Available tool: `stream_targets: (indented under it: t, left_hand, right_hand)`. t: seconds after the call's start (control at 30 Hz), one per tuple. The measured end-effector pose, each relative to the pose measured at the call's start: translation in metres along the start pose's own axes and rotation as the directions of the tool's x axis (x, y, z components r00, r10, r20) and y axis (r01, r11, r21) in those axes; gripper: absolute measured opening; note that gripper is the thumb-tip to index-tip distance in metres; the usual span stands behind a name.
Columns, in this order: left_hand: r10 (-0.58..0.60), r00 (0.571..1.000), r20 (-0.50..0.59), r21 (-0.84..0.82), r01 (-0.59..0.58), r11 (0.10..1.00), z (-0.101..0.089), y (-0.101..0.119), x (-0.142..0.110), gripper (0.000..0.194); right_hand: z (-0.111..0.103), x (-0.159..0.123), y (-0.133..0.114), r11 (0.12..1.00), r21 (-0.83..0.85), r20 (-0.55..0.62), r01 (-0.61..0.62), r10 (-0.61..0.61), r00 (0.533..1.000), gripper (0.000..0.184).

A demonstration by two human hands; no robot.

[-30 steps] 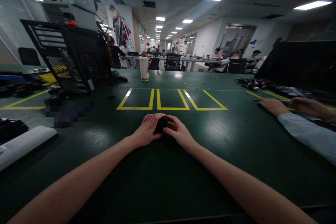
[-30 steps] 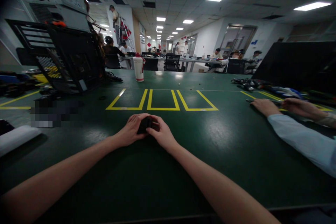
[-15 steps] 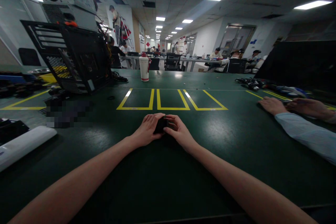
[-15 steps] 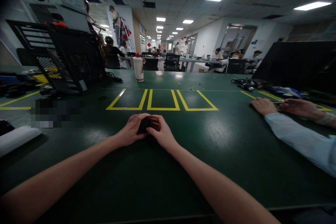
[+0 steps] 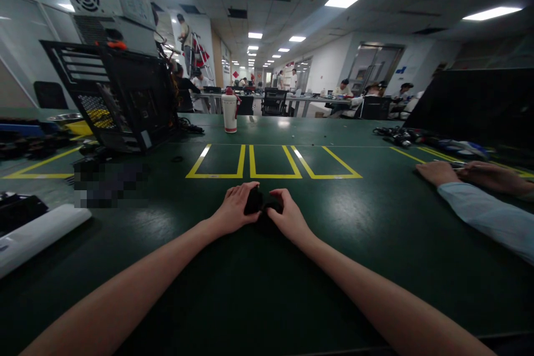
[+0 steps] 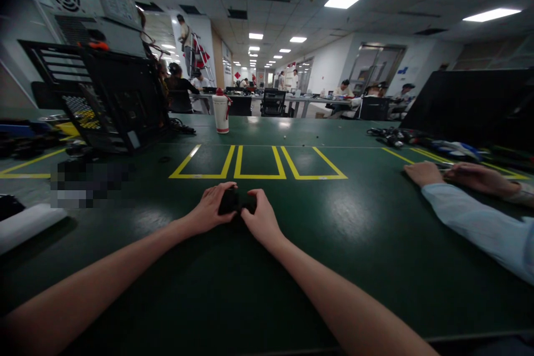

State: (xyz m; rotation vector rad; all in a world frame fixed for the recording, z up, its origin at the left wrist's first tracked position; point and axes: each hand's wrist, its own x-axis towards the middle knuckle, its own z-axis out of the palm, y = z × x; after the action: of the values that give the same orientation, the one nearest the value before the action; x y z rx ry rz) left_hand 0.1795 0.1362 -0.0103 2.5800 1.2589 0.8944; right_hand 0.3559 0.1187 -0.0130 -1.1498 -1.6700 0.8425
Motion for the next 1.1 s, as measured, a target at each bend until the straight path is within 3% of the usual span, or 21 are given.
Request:
stream_targets:
  t: [0.1,0.23,0.33,0.53,0.7,0.77,0.9,1.0,1.1]
  left_hand:
    - [-0.122,0.992,0.021,-0.044,0.123,0.991,0.002,-0.006,0.003,0.059]
    - [-0.158,0.987,0.034,-0.072,0.160,0.984,0.003,-0.009,0.004,0.060]
    - [-0.200,0.979,0.042,-0.055,0.202,0.978,0.003,-0.006,0.005,0.062]
    - [-0.287,0.957,0.046,0.001,0.288,0.958,0.004,0.003,0.007,0.060]
    - [-0.331,0.943,0.033,0.003,0.331,0.944,0.004,0.019,0.016,0.058]
    - [-0.284,0.956,0.074,0.041,0.281,0.959,0.004,0.026,0.023,0.058]
    - [-0.102,0.976,0.191,0.151,0.073,0.986,0.006,0.043,0.046,0.059]
    - [0.031,0.961,0.275,0.223,-0.095,0.970,0.011,0.057,0.065,0.055]
    - [0.106,0.941,0.322,0.280,-0.201,0.939,0.013,0.065,0.081,0.046]
  right_hand:
    - [-0.001,-0.001,0.003,0.976,-0.212,-0.001,0.052,-0.053,0.999,0.037]
    - [0.001,-0.005,0.000,0.904,-0.401,0.136,0.151,-0.105,0.985,0.037]
    - [0.004,-0.007,-0.006,0.837,-0.520,0.162,0.173,-0.102,0.981,0.033]
    - [0.002,-0.008,-0.009,0.755,-0.630,0.178,0.183,-0.088,0.980,0.040]
    - [-0.024,-0.005,-0.001,0.724,-0.667,0.177,0.177,-0.076,0.981,0.041]
    - [-0.042,-0.005,0.006,0.735,-0.656,0.192,0.172,-0.059,0.980,0.040]
    - [-0.080,-0.006,0.023,0.751,-0.650,0.144,0.119,-0.033,0.989,0.042]
    - [-0.100,-0.012,0.031,0.767,-0.640,0.084,0.044,0.013,0.996,0.052]
    - [-0.107,-0.016,0.030,0.795,-0.606,0.096,0.033,0.032,0.995,0.059]
